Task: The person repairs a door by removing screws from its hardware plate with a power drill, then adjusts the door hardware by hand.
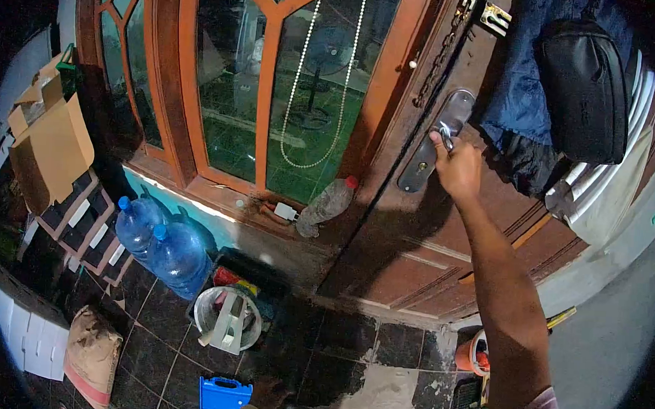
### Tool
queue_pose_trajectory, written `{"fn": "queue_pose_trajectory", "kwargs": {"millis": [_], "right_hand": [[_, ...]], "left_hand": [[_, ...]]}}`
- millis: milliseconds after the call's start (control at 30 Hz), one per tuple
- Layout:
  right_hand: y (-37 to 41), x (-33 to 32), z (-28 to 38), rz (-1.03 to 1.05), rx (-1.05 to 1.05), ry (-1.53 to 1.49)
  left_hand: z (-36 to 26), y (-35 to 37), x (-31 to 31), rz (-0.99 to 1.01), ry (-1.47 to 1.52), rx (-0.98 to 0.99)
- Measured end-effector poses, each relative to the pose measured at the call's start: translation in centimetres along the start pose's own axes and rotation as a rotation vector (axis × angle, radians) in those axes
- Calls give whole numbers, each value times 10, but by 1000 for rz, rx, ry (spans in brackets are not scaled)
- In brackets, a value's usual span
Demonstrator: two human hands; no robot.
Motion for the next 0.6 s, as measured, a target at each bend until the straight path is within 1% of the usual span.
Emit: {"fn": "queue_pose_trajectory", "kwargs": {"millis": [100,133,167,233,267,300,333,400,433,467,500,533,600], "right_hand": [[1,-1,0,33,25,-31],[1,-3,0,41,10,3],[1,-5,1,49,-4,35],[2,-5,6,112,-37,70],[2,-7,7,163,-61,77],[1,-10,8,213,-87,85],[0,-14,14,232,-193,120],[1,-21,27,275,-405,194],[1,-24,31,301,-428,206],[4,-28,36,331,-447,219],[7,-32,41,360,-464,234],[8,-36,46,451,-407,189],[14,-41,50,508,-356,186]], "left_hand": [[5,-6,17,51,-31,-43],[8,-8,23,68,-55,-51],[-2,-9,19,25,-73,16],[-42,-15,2,-60,-108,143],[-65,-21,-10,-7,-20,67],[-103,-30,-32,44,71,-7],[-139,-39,-55,93,162,-81],[-220,-57,-112,-22,322,53],[-249,-76,-128,-99,267,171],[-277,-91,-142,-171,209,286],[-313,-103,-164,-208,268,365],[-352,-113,-189,-245,326,443],[-416,-128,-232,-353,275,554]]}}
Point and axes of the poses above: each hand's wrist, its own y-axis away from the middle knuckle, its own x-axis out of the palm, z = x × y, the point moved 9 cm from there along -y, towards the middle knuckle, and after that the axes turned 10 degrees about -z, right-handed, at the moved point
